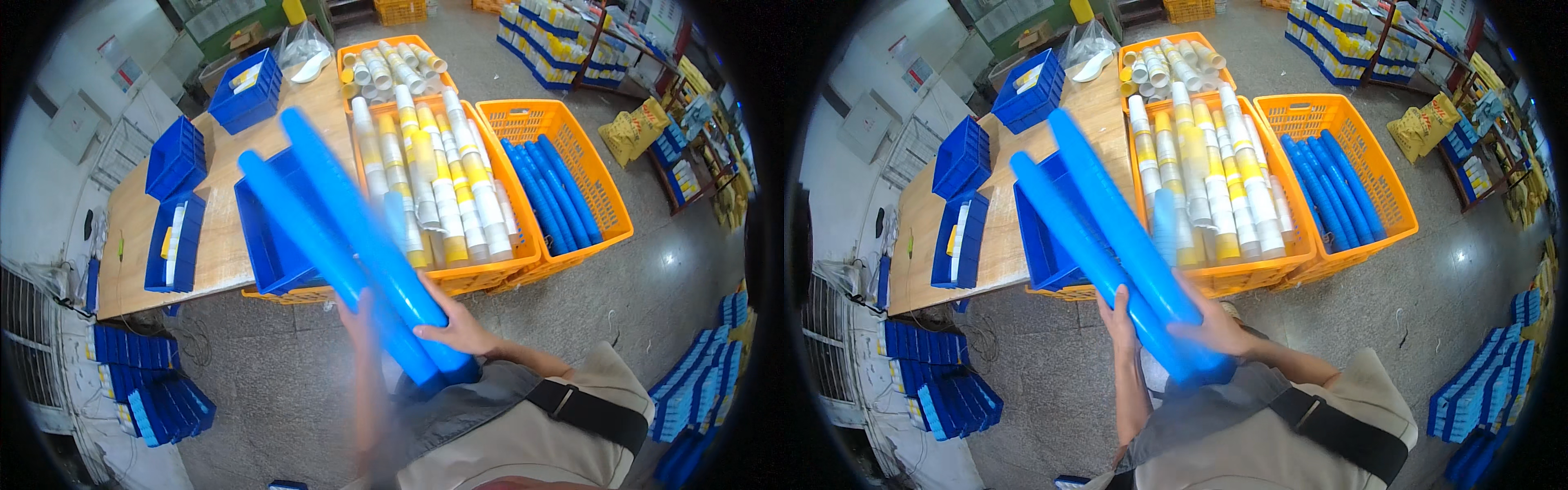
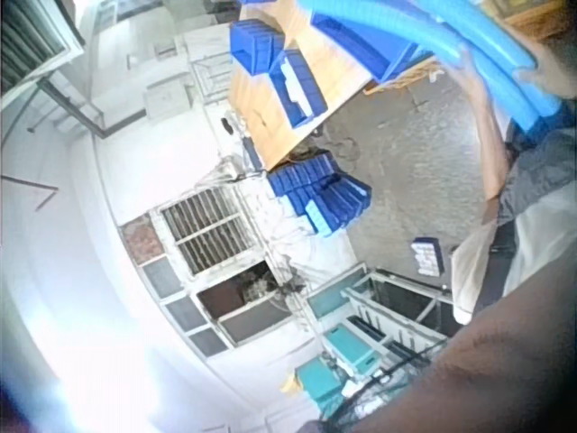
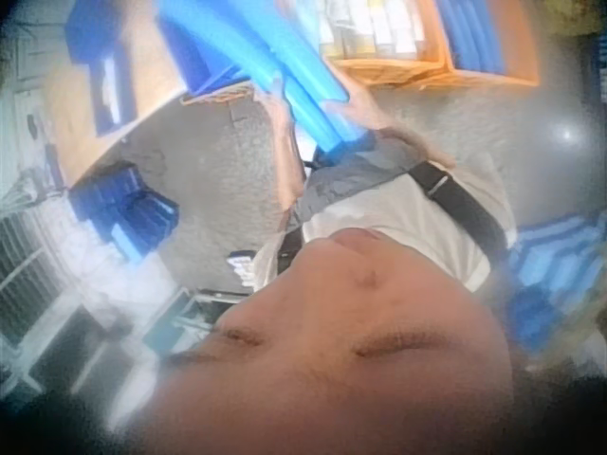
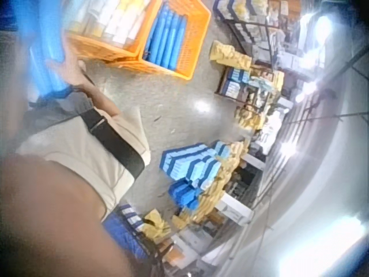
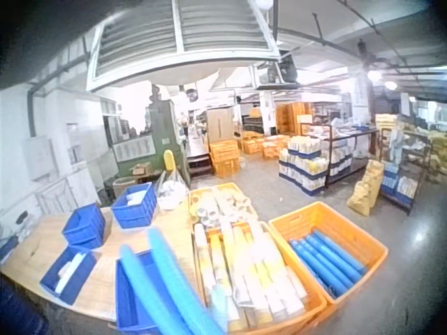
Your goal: The person repeatedly picks up blue plastic tubes and stacks them into blue trays on a wooden table. They also handle white and yellow plastic cups, placing them into trays. The person moves between the table and the floor to retrieve and return trays.
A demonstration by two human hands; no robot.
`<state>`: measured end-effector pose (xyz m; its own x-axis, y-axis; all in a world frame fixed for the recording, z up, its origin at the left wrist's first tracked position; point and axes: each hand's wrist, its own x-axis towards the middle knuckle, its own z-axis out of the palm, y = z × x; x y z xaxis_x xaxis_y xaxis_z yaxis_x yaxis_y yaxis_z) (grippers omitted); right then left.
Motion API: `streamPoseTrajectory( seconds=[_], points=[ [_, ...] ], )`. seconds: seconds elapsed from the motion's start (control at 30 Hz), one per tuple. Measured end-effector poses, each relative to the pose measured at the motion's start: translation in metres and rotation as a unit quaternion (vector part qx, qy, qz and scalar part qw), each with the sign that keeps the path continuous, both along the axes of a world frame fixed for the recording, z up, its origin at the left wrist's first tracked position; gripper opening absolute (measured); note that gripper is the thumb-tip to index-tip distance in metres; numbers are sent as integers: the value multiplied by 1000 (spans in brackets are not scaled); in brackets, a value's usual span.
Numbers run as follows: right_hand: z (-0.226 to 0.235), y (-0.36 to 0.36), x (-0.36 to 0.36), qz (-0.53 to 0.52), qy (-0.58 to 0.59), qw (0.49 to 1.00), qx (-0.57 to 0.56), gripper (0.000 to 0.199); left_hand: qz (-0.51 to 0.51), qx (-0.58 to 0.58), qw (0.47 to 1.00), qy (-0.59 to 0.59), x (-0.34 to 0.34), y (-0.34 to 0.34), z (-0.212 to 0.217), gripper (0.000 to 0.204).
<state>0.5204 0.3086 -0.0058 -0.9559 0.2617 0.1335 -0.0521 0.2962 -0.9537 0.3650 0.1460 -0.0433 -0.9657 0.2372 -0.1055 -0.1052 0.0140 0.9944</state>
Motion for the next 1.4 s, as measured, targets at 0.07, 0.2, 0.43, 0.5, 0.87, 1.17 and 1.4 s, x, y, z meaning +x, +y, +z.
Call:
streamPoseTrajectory(
  seconds=[0.07,0.2,0.43,0.5,0.87,1.17,1.4],
  points=[
    [-8,-9,-25,-21,-4,996,-86,95,11,96,994,-52,-8,-10,-6,77],
    [-39,25,-115,-115,-88,989,-12,96,32,122,987,-102,-56,-53,0,76],
    [-67,65,-318,-101,-302,911,260,96,-34,68,994,-81,-201,-114,52,80],
    [-49,68,-372,-86,-268,884,374,87,-51,27,994,-93,-232,-136,69,87],
    [31,-42,-649,-55,-36,870,-490,40,-72,414,869,-261,-317,-175,116,85],
    [-69,-100,-627,-5,-173,726,-666,55,-109,182,884,-416,-446,-78,104,49],
    [-42,-92,-634,-66,-206,793,-569,73,-264,58,848,-455,-507,-85,96,46]
  ],
)
